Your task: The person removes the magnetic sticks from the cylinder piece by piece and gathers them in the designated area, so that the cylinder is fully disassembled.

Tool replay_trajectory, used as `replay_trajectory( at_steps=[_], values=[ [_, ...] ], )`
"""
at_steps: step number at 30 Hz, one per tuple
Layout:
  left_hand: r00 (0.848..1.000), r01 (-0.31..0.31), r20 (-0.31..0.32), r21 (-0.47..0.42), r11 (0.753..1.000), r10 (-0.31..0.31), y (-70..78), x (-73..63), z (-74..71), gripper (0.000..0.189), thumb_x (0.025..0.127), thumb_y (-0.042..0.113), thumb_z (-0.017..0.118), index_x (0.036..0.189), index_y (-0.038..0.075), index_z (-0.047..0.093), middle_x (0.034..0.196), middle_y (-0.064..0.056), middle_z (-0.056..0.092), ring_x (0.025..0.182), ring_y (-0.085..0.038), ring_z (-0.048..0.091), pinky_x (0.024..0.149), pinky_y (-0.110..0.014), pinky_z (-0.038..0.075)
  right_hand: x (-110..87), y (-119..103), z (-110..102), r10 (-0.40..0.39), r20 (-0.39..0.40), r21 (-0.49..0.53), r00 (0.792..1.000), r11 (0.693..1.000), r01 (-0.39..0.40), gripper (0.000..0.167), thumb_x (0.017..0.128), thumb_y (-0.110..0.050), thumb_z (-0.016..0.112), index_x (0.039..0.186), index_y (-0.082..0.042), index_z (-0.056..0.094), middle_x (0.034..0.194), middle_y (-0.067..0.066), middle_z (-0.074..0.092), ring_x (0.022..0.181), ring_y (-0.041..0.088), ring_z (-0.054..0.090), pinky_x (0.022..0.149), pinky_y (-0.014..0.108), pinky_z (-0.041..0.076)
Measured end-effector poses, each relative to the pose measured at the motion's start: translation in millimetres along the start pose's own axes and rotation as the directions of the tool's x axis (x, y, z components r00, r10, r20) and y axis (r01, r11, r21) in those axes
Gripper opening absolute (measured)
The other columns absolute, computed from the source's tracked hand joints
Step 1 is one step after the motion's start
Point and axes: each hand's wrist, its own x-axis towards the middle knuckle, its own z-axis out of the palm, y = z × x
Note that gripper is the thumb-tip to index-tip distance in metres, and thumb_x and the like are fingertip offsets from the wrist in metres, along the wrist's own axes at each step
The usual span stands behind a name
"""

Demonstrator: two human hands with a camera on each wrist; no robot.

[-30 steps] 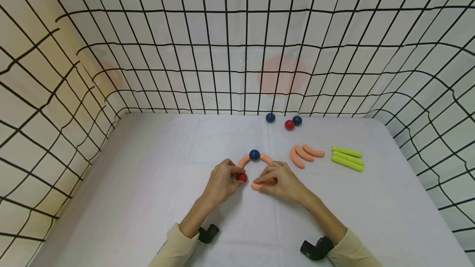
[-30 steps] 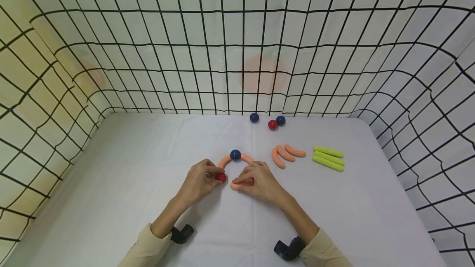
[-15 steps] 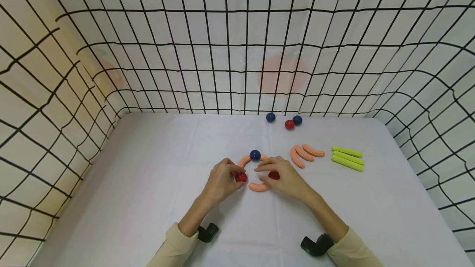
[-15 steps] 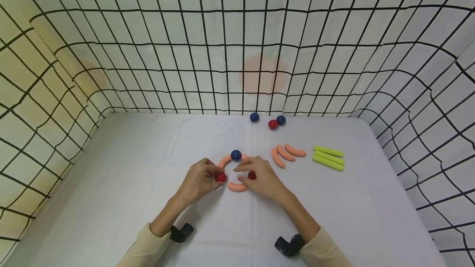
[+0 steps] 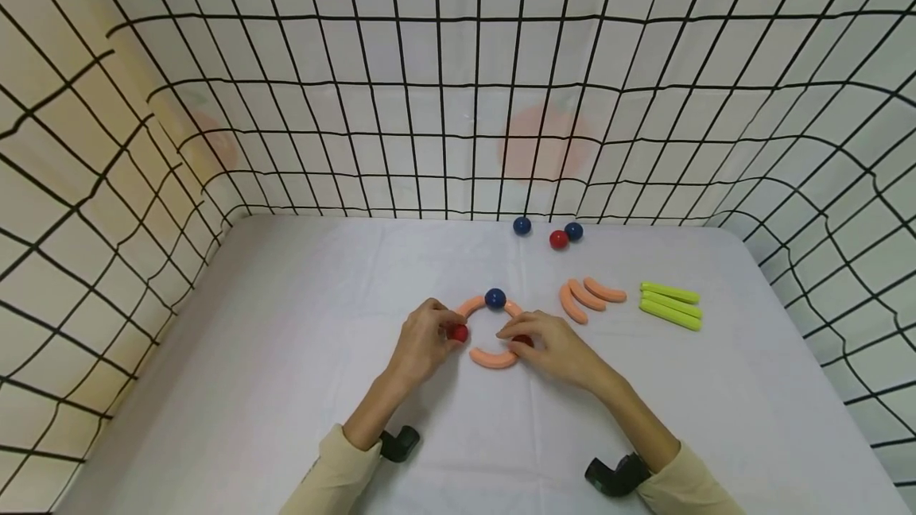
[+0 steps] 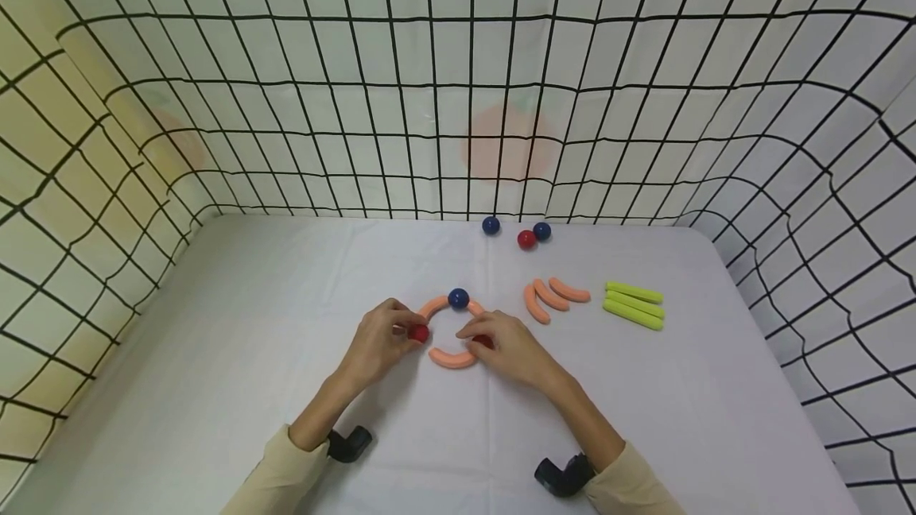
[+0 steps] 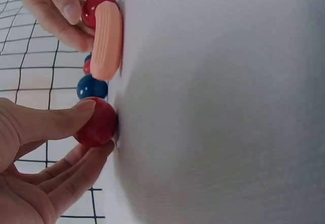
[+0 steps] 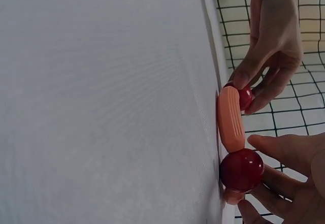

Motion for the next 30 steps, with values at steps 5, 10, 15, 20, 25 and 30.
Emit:
replay_trajectory(
  at_steps=[5, 10, 15, 20, 25, 30],
  values=[
    [1.000, 0.025, 0.000, -0.079, 0.997, -0.025, -4.1, 3.0, 1.0, 0.030, 0.079, -0.012, 0.081, 0.108, -0.003, 0.078, 0.103, -0.020, 0.067, 0.091, -0.030, 0.075, 0.081, -0.037, 0.065, -3.3, -5.4, 0.3, -0.021, 0.034, 0.010, 0.999, 1.000, 0.021, 0.020, 0.098, -0.009, 0.070, 0.116, -0.009, 0.078, 0.115, 0.003, 0.077, 0.105, 0.017, 0.068, 0.094, 0.034, 0.059],
    [0.999, 0.043, 0.011, -0.153, 0.987, -0.042, -7.4, 4.9, 0.7, 0.034, 0.081, -0.015, 0.078, 0.114, -0.010, 0.073, 0.107, -0.024, 0.064, 0.096, -0.035, 0.076, 0.083, -0.037, 0.065, -4.3, -13.6, 1.1, -0.030, 0.131, 0.089, 0.991, 0.996, 0.019, 0.021, 0.099, -0.015, 0.069, 0.118, -0.010, 0.078, 0.112, 0.002, 0.077, 0.093, 0.004, 0.063, 0.083, 0.023, 0.056],
    [0.998, 0.061, 0.012, -0.171, 0.983, -0.060, -10.5, 7.2, 1.8, 0.033, 0.082, -0.013, 0.079, 0.114, -0.012, 0.073, 0.108, -0.023, 0.064, 0.097, -0.037, 0.076, 0.083, -0.038, 0.065, 0.3, -19.8, -2.1, -0.042, 0.235, 0.185, 0.971, 0.983, -0.003, 0.024, 0.101, -0.020, 0.068, 0.122, -0.012, 0.076, 0.117, 0.003, 0.077, 0.100, 0.008, 0.066, 0.088, 0.025, 0.056],
    [0.998, 0.066, 0.015, -0.178, 0.982, -0.065, -13.1, 10.9, 2.2, 0.033, 0.083, -0.012, 0.079, 0.115, -0.011, 0.073, 0.106, -0.022, 0.065, 0.095, -0.036, 0.076, 0.081, -0.037, 0.066, 17.5, -15.6, -3.3, -0.010, 0.047, 0.185, 0.999, 0.983, 0.001, 0.028, 0.101, -0.018, 0.068, 0.127, -0.009, 0.073, 0.125, 0.009, 0.072, 0.111, 0.024, 0.066, 0.095, 0.040, 0.057],
    [0.998, 0.066, 0.038, -0.208, 0.976, -0.060, -12.4, 13.7, 3.1, 0.035, 0.082, -0.008, 0.081, 0.116, -0.011, 0.073, 0.105, -0.022, 0.064, 0.095, -0.035, 0.076, 0.082, -0.036, 0.066, 33.6, -3.6, 4.9, 0.046, -0.117, 0.088, 0.992, 0.995, -0.036, 0.033, 0.099, -0.019, 0.072, 0.130, -0.007, 0.072, 0.128, 0.013, 0.068, 0.112, 0.033, 0.067, 0.093, 0.047, 0.059],
    [0.997, 0.069, 0.037, -0.190, 0.979, -0.063, -12.3, 14.7, 4.0, 0.031, 0.083, -0.005, 0.082, 0.113, -0.009, 0.074, 0.103, -0.020, 0.064, 0.094, -0.033, 0.075, 0.080, -0.032, 0.065, 42.9, 5.9, 14.8, 0.116, -0.081, 0.147, 0.990, 0.984, -0.104, 0.031, 0.096, -0.016, 0.074, 0.126, -0.006, 0.074, 0.118, 0.013, 0.072, 0.101, 0.024, 0.070, 0.080, 0.025, 0.056]
  ],
)
